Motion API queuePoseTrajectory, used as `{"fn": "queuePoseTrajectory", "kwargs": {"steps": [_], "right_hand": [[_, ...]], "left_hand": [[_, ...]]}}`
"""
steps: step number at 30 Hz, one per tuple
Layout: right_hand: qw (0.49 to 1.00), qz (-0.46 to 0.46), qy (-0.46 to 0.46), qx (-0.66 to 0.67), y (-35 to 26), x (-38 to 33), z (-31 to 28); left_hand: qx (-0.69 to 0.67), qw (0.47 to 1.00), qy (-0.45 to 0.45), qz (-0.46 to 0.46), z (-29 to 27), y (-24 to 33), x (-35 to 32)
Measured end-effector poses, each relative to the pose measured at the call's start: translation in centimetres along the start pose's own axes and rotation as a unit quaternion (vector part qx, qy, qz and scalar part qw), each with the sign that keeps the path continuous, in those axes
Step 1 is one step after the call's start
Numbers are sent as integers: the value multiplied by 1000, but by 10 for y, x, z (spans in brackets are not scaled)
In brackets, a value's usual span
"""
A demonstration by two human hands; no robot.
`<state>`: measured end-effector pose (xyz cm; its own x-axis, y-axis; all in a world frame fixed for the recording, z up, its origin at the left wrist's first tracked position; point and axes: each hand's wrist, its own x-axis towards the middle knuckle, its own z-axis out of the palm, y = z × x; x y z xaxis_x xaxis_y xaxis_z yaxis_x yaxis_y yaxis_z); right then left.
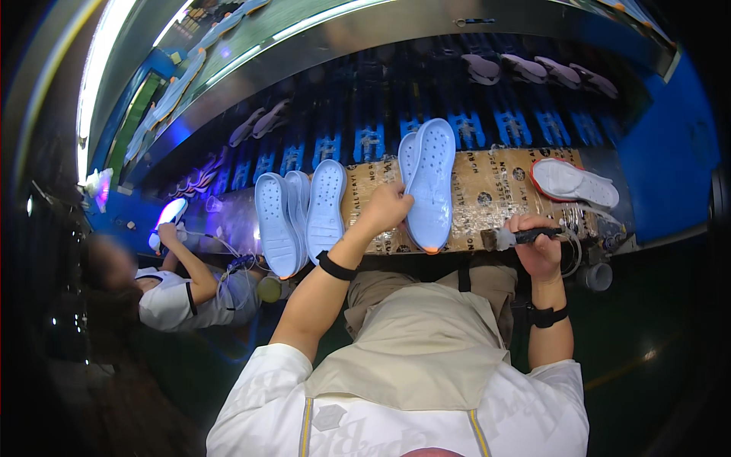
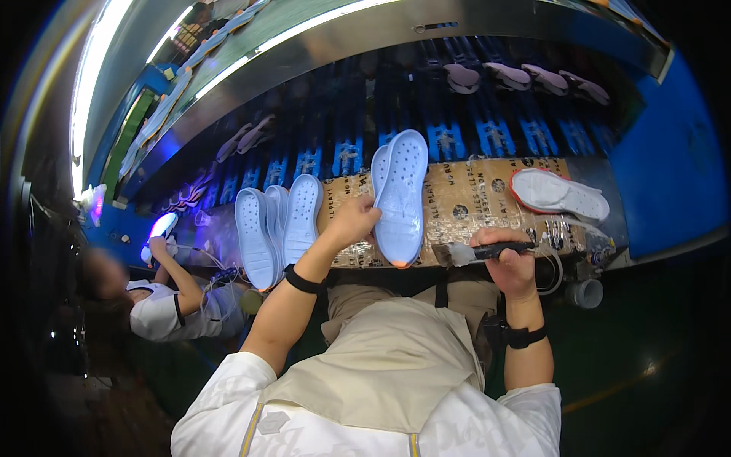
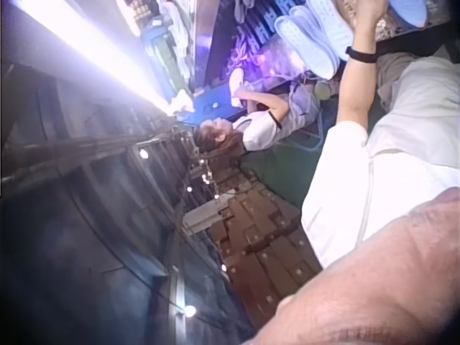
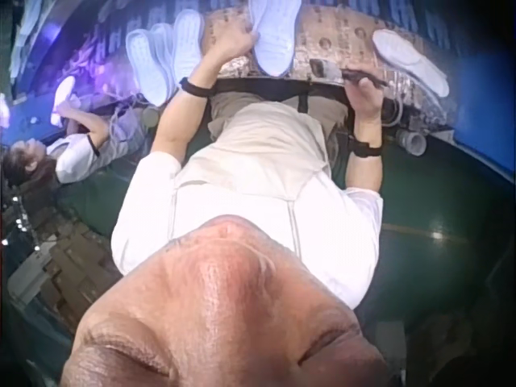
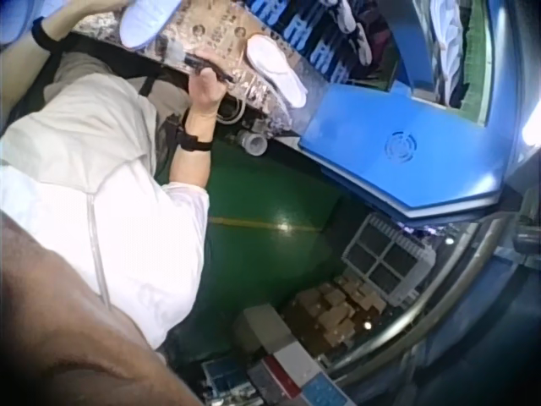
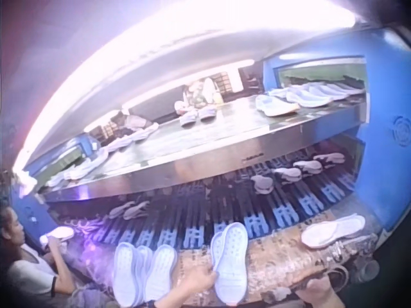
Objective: Applying adhesive to the edges and surface of shoe outsoles using a brush.
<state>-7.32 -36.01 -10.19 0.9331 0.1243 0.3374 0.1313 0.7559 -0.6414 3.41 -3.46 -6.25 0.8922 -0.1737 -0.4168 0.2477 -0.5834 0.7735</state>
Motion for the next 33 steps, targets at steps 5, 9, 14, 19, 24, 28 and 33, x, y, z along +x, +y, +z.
{"fn": "queuePoseTrajectory", "kwargs": {"steps": [5, 9, 14, 19, 24, 28, 33], "right_hand": [[999, -21, 36, -2, 8, -6, -14], [998, -44, 40, -18, 5, -10, -16], [998, -64, 1, -27, -15, 1, 0], [993, -101, -14, -55, -33, 11, 28], [991, -98, -29, -89, -44, 12, 50], [986, -101, -29, -126, -40, 19, 68], [978, -85, -24, -187, -24, 27, 88]], "left_hand": [[286, 926, 219, 116, 15, 4, -24], [107, 984, 113, 86, 34, -12, 13], [217, 941, 227, 128, 95, 4, 27], [227, 938, 217, 147, 148, 49, 26], [210, 962, 140, 106, 165, 85, 27], [148, 975, 92, 136, 114, 88, 40], [47, 915, 88, 391, -85, 139, -12]]}}
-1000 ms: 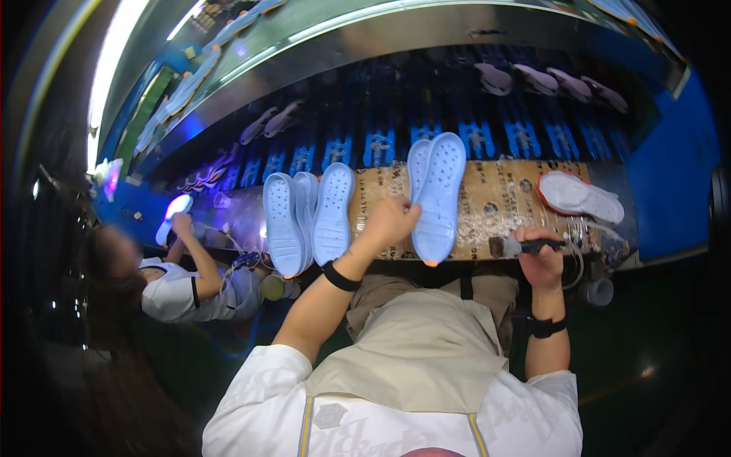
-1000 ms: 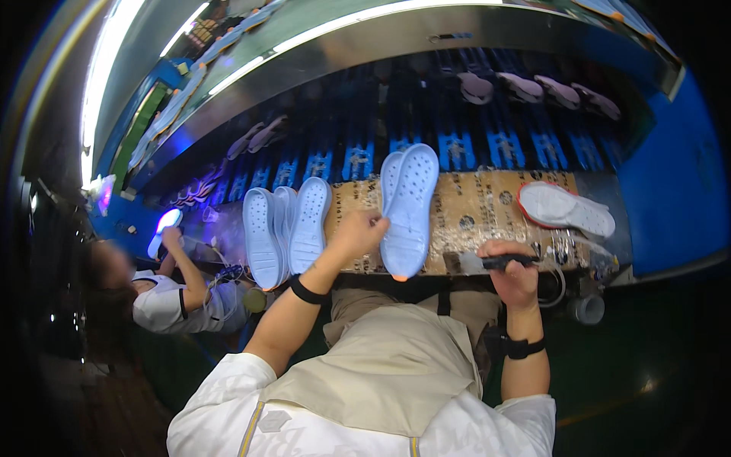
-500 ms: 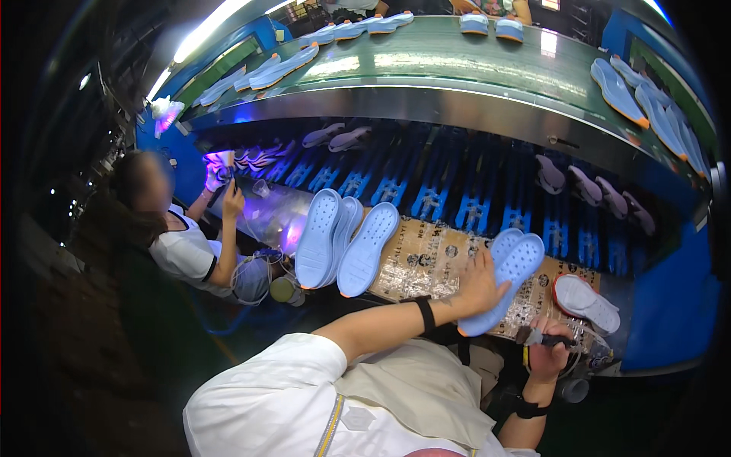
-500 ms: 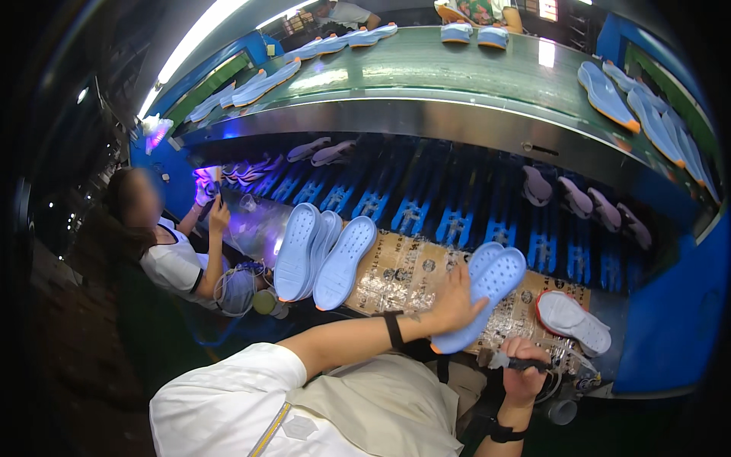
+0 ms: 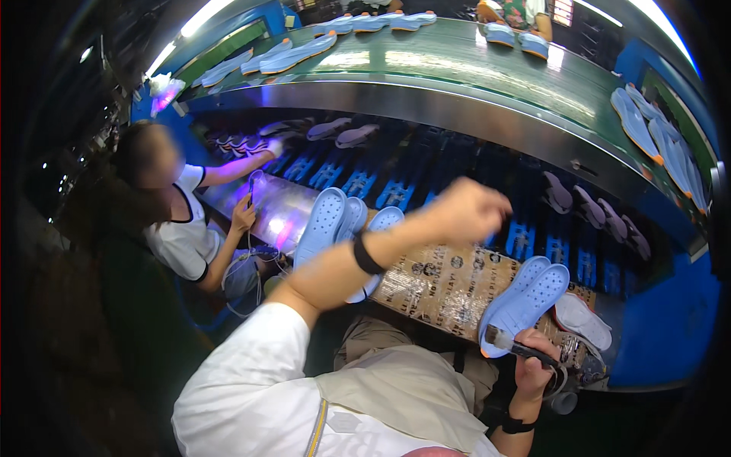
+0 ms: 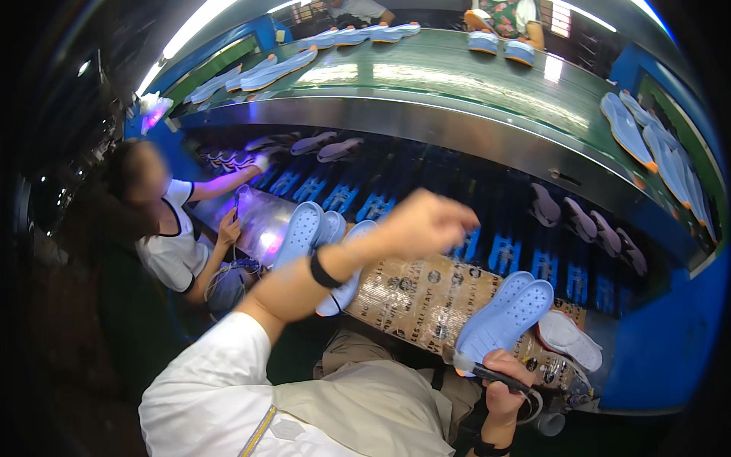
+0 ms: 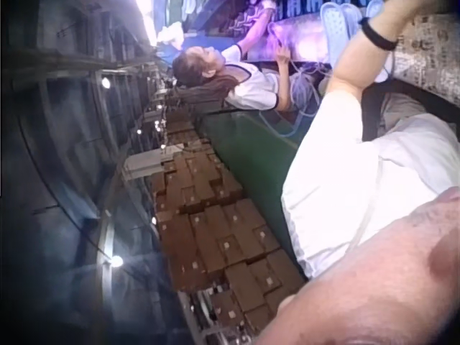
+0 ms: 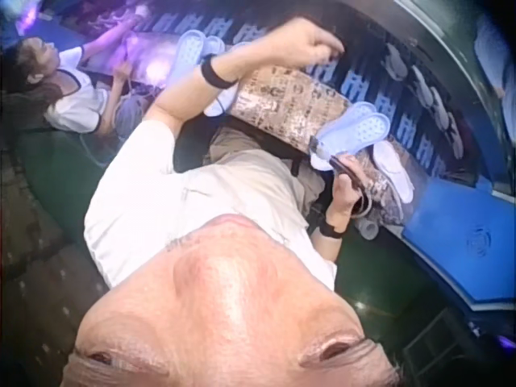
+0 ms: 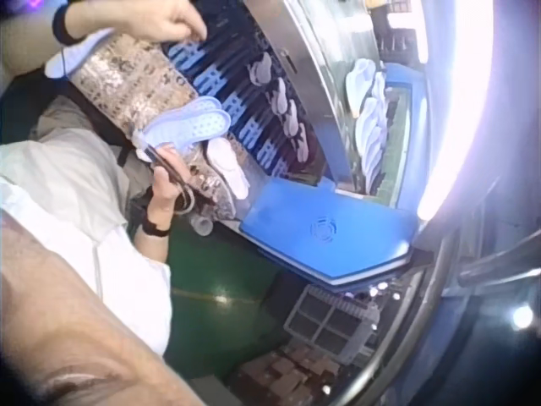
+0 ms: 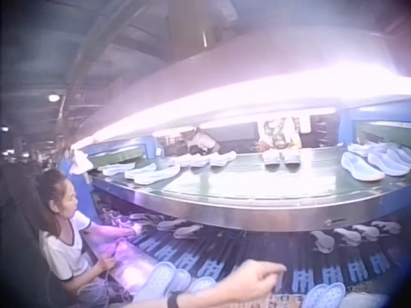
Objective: Applying adhesive to the edges and surface of shoe outsoles using a brush.
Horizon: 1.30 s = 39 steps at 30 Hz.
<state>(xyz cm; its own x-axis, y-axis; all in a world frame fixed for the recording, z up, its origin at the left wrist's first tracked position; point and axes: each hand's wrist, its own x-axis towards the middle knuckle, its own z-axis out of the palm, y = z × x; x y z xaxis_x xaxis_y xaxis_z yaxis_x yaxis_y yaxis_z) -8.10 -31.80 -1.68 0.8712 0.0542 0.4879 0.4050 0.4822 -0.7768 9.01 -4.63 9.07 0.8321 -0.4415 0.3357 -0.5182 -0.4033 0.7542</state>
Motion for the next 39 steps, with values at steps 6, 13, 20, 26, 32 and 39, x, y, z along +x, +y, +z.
{"fn": "queuePoseTrajectory", "kwargs": {"steps": [6, 13, 20, 26, 32, 39], "right_hand": [[988, 58, -44, -138, 13, 15, 34], [975, 120, 17, -185, 28, 23, 41], [971, 145, 7, -191, 38, 24, 37], [972, 146, 5, -184, 39, 26, 42], [971, 160, 2, -177, 31, 22, 47], [975, 152, 97, -128, 48, 7, 43]], "left_hand": [[525, 786, 308, 108, -258, -54, 36], [702, 605, 149, -344, -424, -129, 15], [723, 631, 75, -272, -458, -129, 1], [495, 834, 135, -204, -418, -66, 15], [460, 764, 244, -380, -425, -109, -14], [67, 805, 582, -95, -314, -126, -56]]}}
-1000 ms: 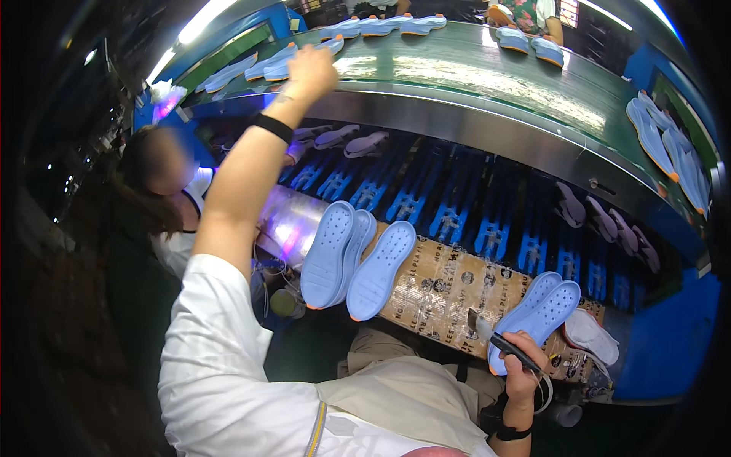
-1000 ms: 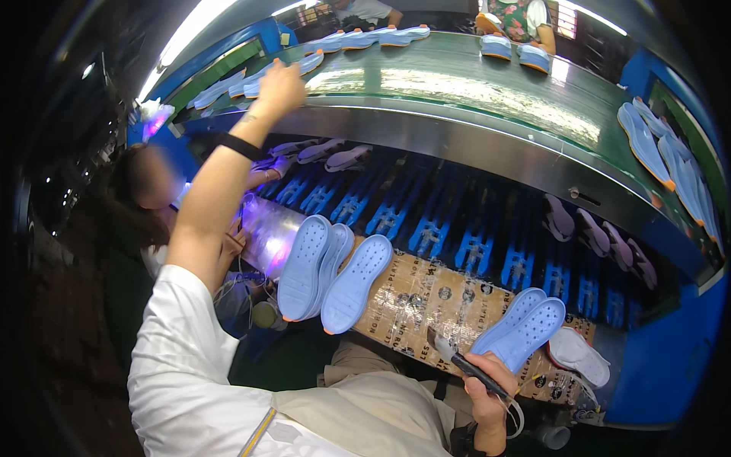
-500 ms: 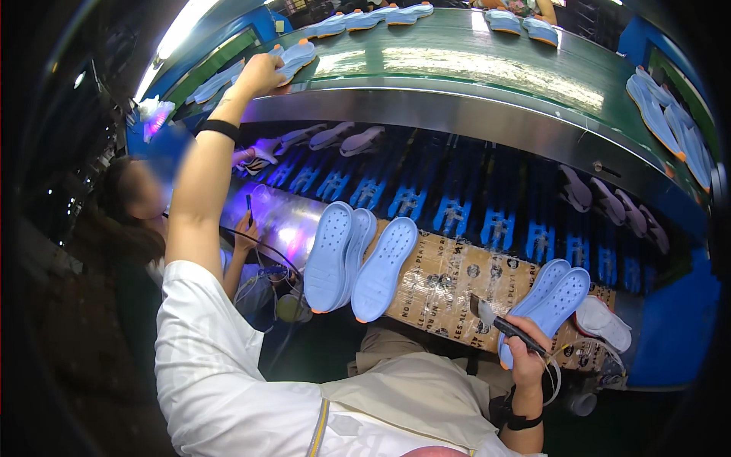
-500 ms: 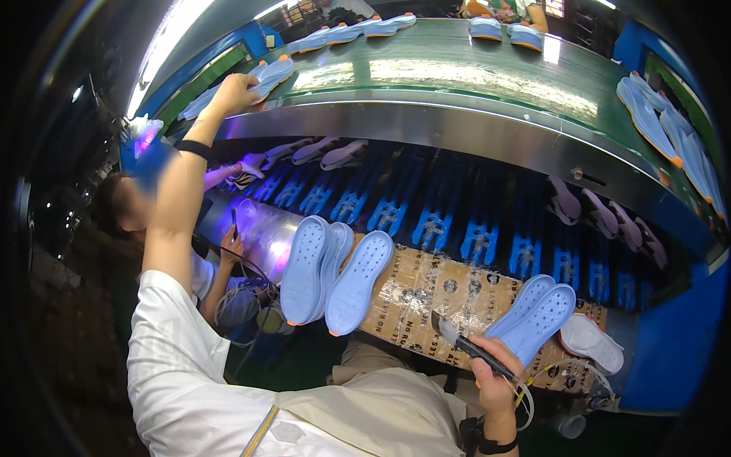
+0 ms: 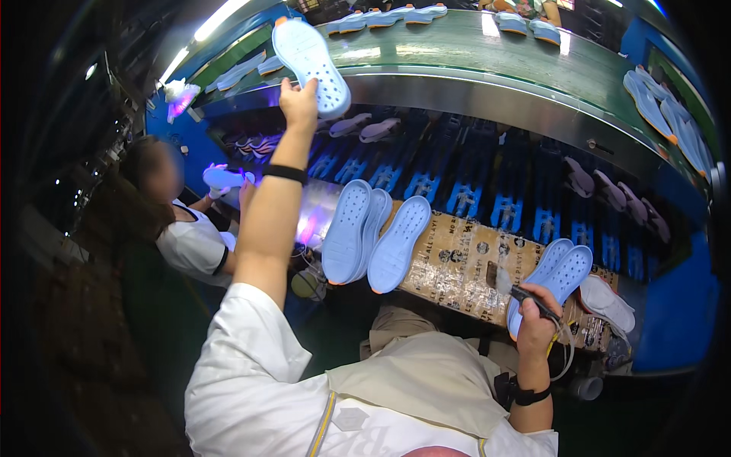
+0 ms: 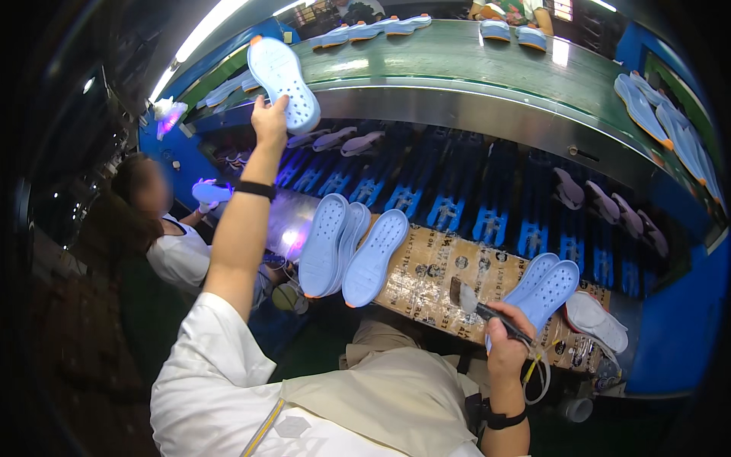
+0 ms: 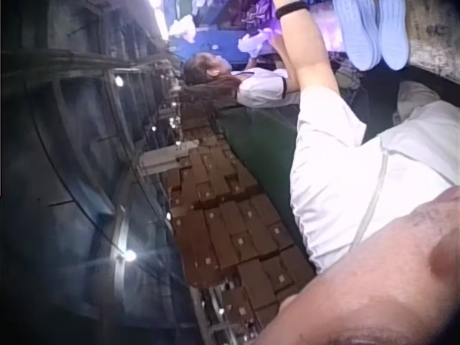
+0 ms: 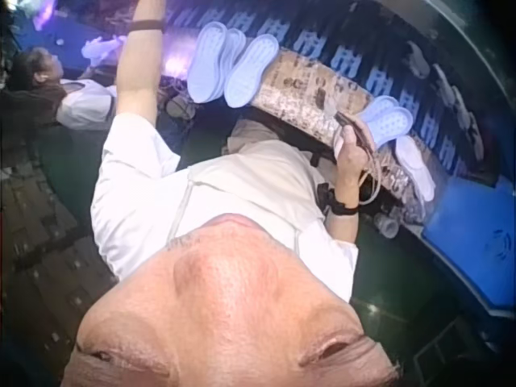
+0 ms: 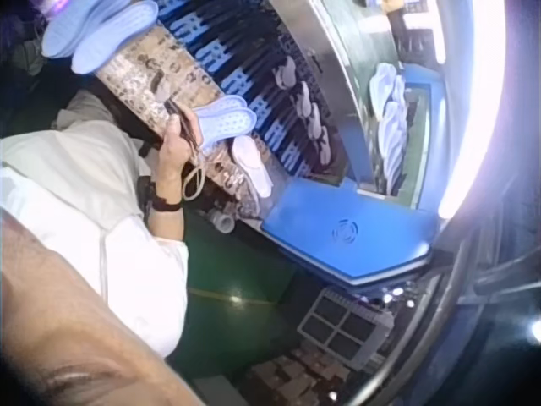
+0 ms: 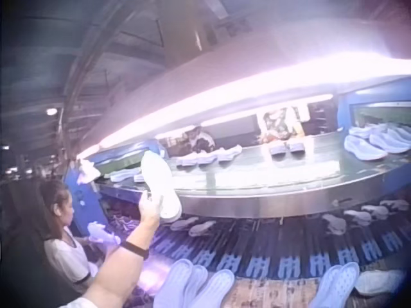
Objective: Applying adhesive to the edges and surface of shoe outsoles using a brush.
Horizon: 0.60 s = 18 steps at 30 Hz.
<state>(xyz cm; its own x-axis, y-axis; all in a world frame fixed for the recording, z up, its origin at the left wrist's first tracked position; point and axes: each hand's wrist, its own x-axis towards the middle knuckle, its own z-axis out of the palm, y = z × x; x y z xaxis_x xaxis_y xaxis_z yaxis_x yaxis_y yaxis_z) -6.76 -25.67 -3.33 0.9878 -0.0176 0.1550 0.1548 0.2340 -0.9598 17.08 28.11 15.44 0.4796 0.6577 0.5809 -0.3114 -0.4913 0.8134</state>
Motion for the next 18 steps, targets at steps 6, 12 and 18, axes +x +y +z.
{"fn": "queuePoseTrajectory", "kwargs": {"steps": [6, 12, 18], "right_hand": [[997, 4, -18, 69, -11, 5, 5], [998, -21, -62, 27, -38, 21, 39], [993, -57, -102, -16, -55, 43, 73]], "left_hand": [[-311, 907, -198, -204, -18, 46, -141], [-466, 731, -327, -377, -32, 50, -281], [-556, 611, -325, -460, -28, 54, -378]]}}
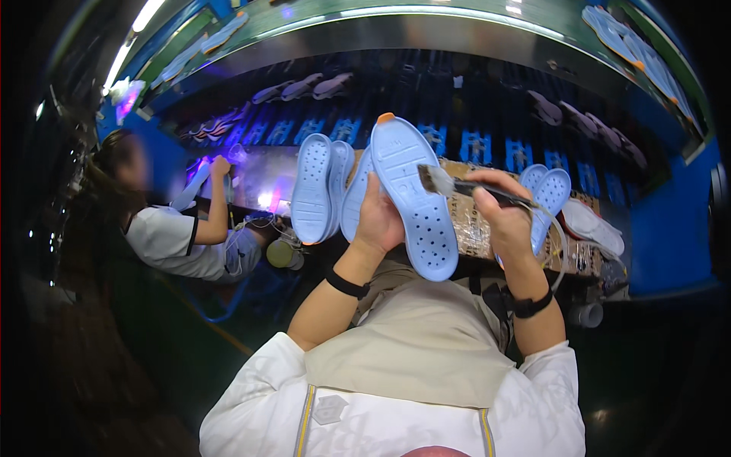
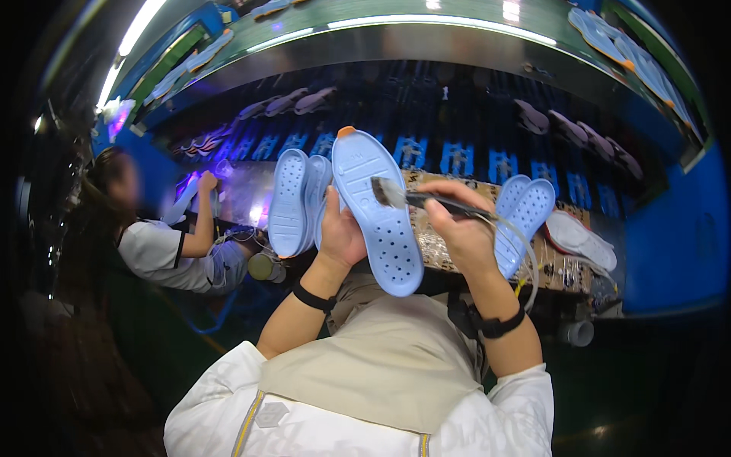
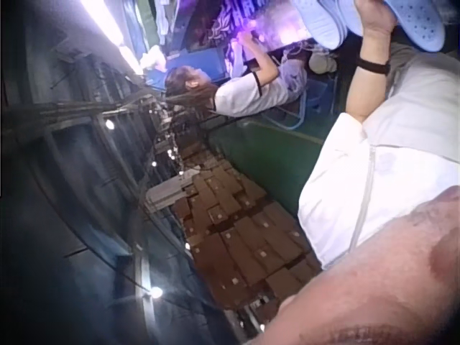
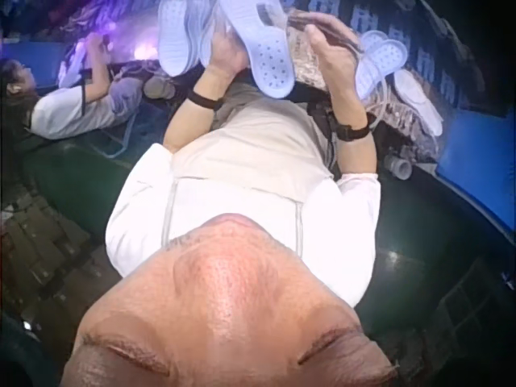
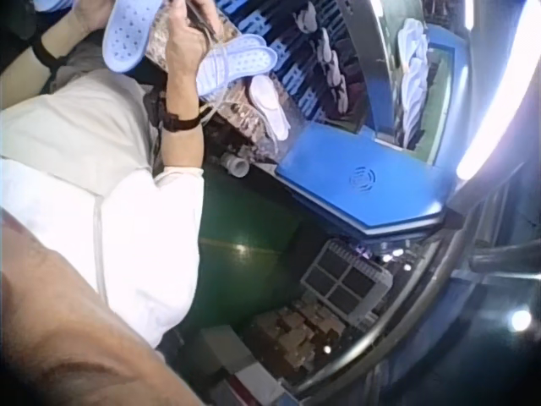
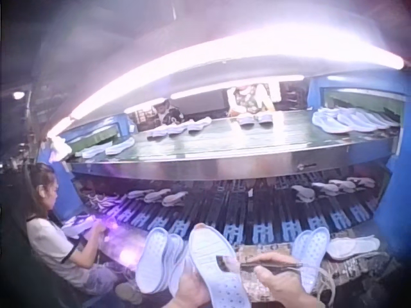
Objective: Applying adhesive to the edges and surface of shoe outsoles using a brush.
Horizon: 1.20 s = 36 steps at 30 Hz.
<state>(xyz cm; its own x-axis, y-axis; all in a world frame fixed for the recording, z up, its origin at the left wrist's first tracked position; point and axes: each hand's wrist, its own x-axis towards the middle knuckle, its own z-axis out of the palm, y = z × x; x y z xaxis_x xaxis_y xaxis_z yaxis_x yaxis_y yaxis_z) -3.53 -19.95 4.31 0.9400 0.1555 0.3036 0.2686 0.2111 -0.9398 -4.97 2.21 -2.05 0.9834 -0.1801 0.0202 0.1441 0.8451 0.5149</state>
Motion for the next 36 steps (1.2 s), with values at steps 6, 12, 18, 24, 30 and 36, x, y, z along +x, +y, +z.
{"fn": "queuePoseTrajectory", "kwargs": {"steps": [6, 12, 18, 24, 30, 36], "right_hand": [[999, 37, 0, -27, 12, 22, 18], [982, -110, 2, -154, 22, 14, 34], [928, -53, -214, -299, -9, -1, 5], [980, -22, -80, -180, -17, 15, 13], [953, -163, -153, -206, 9, 24, 22], [962, -158, -86, -203, 9, 27, 23]], "left_hand": [[-32, 998, 0, -48, 9, -22, -3], [75, 996, 32, -38, -1, -34, 9], [52, 998, 24, -28, -11, -15, 20], [4, 999, 35, -40, -8, -22, 16], [46, 998, 32, -29, -3, -20, 7], [-15, 1000, 5, -17, 0, -17, 8]]}}
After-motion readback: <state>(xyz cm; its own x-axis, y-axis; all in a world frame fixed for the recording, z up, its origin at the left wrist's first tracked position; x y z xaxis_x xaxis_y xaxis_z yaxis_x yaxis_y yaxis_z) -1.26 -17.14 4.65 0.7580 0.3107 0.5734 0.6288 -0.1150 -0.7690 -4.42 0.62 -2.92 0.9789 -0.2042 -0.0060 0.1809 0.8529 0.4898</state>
